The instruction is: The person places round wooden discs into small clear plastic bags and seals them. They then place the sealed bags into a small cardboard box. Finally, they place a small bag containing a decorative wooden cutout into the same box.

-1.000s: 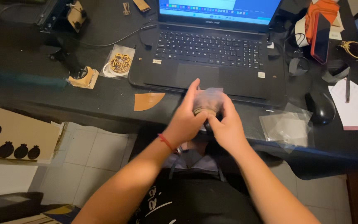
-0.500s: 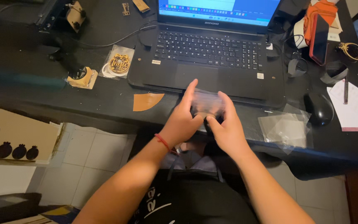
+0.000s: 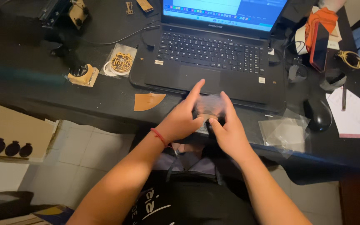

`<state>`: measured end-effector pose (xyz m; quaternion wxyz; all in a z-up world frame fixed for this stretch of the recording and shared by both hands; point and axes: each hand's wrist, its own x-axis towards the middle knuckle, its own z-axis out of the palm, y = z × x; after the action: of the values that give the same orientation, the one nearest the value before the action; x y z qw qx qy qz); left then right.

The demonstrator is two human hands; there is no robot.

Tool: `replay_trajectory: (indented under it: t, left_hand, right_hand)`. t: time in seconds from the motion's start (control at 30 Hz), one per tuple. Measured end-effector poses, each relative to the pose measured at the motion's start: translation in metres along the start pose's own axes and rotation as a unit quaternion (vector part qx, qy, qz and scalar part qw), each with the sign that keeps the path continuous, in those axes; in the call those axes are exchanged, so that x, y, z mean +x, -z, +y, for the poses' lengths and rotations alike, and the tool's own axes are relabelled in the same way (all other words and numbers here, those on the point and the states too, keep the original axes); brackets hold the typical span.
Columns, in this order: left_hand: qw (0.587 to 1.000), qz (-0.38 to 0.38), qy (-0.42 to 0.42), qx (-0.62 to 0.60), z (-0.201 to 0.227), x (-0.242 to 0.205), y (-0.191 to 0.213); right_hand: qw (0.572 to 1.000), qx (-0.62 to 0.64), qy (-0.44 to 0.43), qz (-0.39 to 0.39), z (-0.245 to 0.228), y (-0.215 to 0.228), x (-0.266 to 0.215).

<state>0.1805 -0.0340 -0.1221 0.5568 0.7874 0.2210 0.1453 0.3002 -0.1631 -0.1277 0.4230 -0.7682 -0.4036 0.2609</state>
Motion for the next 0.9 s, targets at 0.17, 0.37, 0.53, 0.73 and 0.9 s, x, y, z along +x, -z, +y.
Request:
replay_trajectory:
  t: [0.17, 0.37, 0.53, 0.73, 0.9]
  left_hand:
    - [0.996, 0.061, -0.057, -0.031, -0.01, 0.0, -0.019]
    - [0.985, 0.099, -0.091, -0.103, -0.021, 0.002, -0.032]
    - [0.983, 0.095, -0.124, -0.098, -0.023, 0.005, -0.036]
    - [0.99, 0.081, -0.088, -0.073, -0.026, 0.003, -0.018]
    - [0.996, 0.026, -0.006, -0.08, -0.026, -0.008, 0.006]
  right_hand:
    - [1.0, -0.001, 0.013, 0.025, 0.006, -0.015, 0.002]
    - [0.999, 0.026, -0.007, 0.045, -0.003, -0.017, 0.0]
    - [0.999, 0.022, 0.006, 0.036, -0.011, -0.018, 0.0]
    - [0.999, -0.006, -0.011, 0.034, 0.016, -0.011, 0.007]
    - [0.967, 0.239, 0.079, -0.03, 0.035, -0.016, 0.021]
